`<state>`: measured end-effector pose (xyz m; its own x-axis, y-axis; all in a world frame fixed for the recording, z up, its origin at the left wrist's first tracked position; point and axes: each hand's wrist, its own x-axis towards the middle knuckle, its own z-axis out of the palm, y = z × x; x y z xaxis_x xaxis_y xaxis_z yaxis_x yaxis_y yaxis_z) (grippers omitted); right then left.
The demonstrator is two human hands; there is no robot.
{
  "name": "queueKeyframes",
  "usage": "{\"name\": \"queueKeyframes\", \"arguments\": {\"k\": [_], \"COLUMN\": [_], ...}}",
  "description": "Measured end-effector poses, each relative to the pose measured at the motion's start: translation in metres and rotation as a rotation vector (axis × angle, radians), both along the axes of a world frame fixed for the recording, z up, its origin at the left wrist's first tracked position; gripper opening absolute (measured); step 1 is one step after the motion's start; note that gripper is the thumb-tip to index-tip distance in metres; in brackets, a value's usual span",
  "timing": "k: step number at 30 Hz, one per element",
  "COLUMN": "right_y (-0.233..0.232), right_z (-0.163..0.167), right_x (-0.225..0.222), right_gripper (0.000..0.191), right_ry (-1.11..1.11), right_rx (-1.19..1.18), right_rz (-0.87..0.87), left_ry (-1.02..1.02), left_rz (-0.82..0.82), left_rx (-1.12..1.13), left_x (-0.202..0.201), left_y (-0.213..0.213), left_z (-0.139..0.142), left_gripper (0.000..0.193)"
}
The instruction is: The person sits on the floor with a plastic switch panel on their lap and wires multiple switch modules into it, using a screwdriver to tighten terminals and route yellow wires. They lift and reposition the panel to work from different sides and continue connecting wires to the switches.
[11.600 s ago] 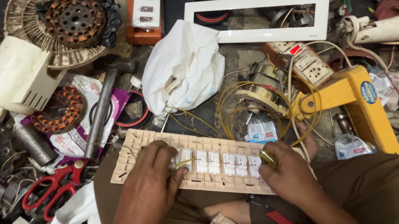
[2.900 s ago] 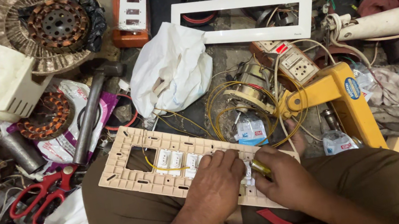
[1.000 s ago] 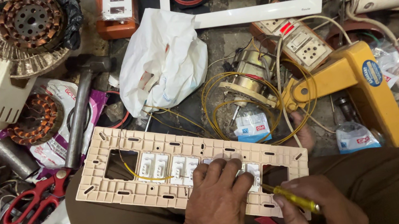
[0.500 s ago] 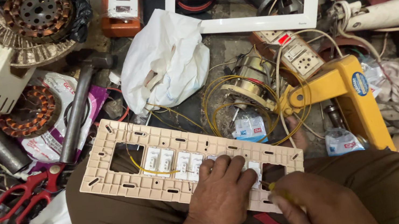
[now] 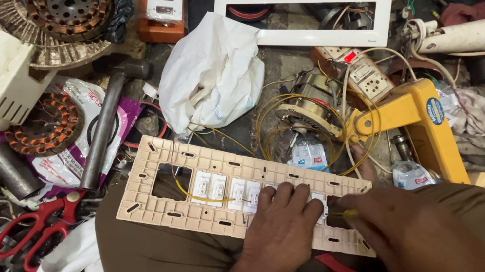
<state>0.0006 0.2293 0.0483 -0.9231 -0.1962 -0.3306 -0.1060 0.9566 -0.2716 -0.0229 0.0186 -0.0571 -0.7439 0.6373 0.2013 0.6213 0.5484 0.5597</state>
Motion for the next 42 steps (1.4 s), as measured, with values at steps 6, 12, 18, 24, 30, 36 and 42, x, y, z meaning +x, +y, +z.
{"name": "queueKeyframes", "arguments": {"k": [6,12,18,24,30,36,42], "right_y": [0.003,-0.003,0.022,0.046,0.058,0.065,0.033], "right_z": [-0.005,-0.003,-0.02,-0.09,-0.137,-0.136,-0.109], "right_x": [0.003,0.006,0.013,0.031,0.055,0.051,0.057], "right_gripper": [0.025,0.033,0.041,0.041,0.04,0.042,0.03], "right_ry": [-0.005,0.069,0.139,-0.048,-0.118,-0.074,0.022], "right_rx": [-0.051,-0.247,-0.563,-0.967,-1.123,-1.377,-0.622], "right_rz": [-0.073,-0.001,-0.381,-0.868,-0.862,-1.042,-0.297], "left_ry": [0.013,0.002,-0.03,-0.008,-0.059,0.154,0.118], "left_rz": [-0.016,-0.01,0.021,0.095,0.119,-0.08,-0.265], "left_rx": [0.005,-0.022,0.058,0.032,-0.074,-0.083,-0.284], "left_x": [0.0,-0.001,-0.001,-0.005,-0.007,-0.001,0.002], "left_y": [-0.001,0.0,0.0,0.013,0.03,0.022,0.025], "left_z": [0.001,0.003,0.012,0.015,0.013,0.022,0.03], "left_gripper": [0.022,0.025,0.021,0.015,0.015,0.019,0.016]}}
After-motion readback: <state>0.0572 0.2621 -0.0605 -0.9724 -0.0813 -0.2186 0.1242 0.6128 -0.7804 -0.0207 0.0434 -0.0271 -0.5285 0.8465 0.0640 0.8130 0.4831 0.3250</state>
